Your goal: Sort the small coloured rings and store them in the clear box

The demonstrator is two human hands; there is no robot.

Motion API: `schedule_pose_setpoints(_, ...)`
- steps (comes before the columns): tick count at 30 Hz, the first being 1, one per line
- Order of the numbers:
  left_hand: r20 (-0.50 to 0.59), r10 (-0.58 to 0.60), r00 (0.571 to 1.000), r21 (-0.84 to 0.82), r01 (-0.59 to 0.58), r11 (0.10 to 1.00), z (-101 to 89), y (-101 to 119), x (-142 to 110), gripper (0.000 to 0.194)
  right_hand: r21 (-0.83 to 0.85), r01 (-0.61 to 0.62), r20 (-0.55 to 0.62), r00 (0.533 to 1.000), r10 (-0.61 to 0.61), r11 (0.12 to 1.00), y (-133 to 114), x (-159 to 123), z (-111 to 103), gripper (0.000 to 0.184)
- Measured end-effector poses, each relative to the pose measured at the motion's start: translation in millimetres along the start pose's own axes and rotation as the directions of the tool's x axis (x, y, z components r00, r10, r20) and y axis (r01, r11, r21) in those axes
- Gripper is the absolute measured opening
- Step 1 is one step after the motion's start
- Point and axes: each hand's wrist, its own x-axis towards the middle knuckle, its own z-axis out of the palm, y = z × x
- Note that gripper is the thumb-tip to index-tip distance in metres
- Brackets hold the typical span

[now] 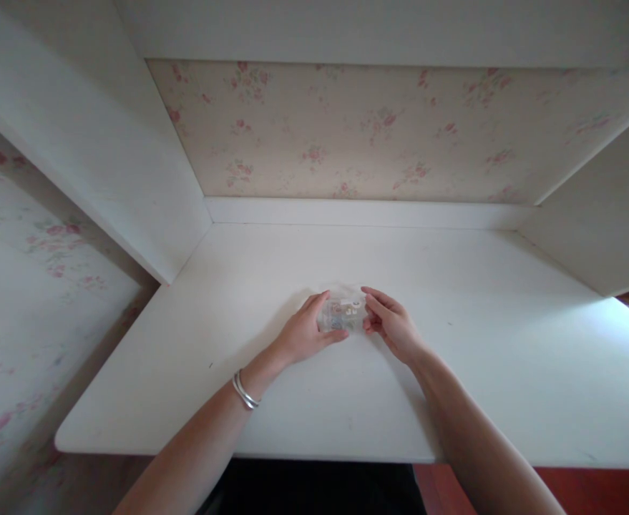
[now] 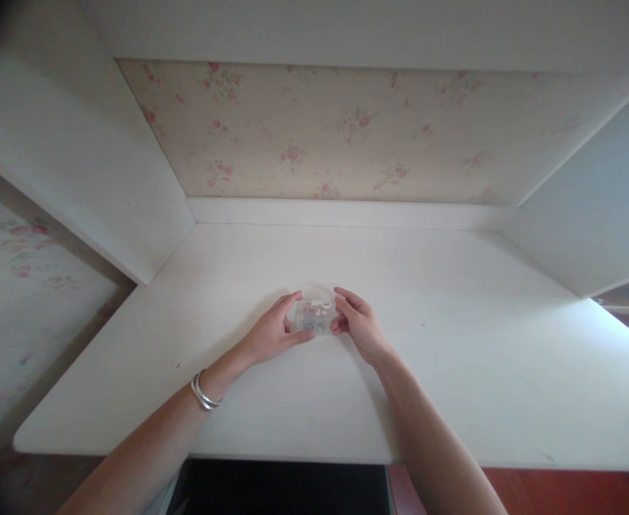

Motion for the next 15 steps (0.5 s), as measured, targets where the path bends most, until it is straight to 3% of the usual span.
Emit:
schedule_pose_setpoints(3,0.002,0.007,1.000,-0.008,-0.007,1.000,0.8,-1.6,0.5,0.088,0.031,-0.034,0.101,0.994,0.031,0.999,-0.3,-4.5,2.7,0.065)
schedule_pose_setpoints(7,0.031,0.027,0.999,-0.001,-0.027,1.000,0.9,-5.8,2.9,0.083,-0.019,-0.015,0.161,0.987,0.018,1.000,1.8,-6.7,5.5,0.064)
schedule_pose_setpoints(11,0.061,0.026,0.998,-0.025,-0.024,0.999,-1.3,-7.5,3.9,0.076,-0.172,0.082,0.098,0.993,-0.066,0.982,5.2,-3.9,5.6,0.058)
schedule_pose_setpoints(15,0.107,-0.005,0.994,-0.092,0.015,0.996,-1.6,-11.8,5.0,0.078,-0.376,0.190,0.035,0.981,-0.191,0.907,13.7,3.8,1.7,0.047)
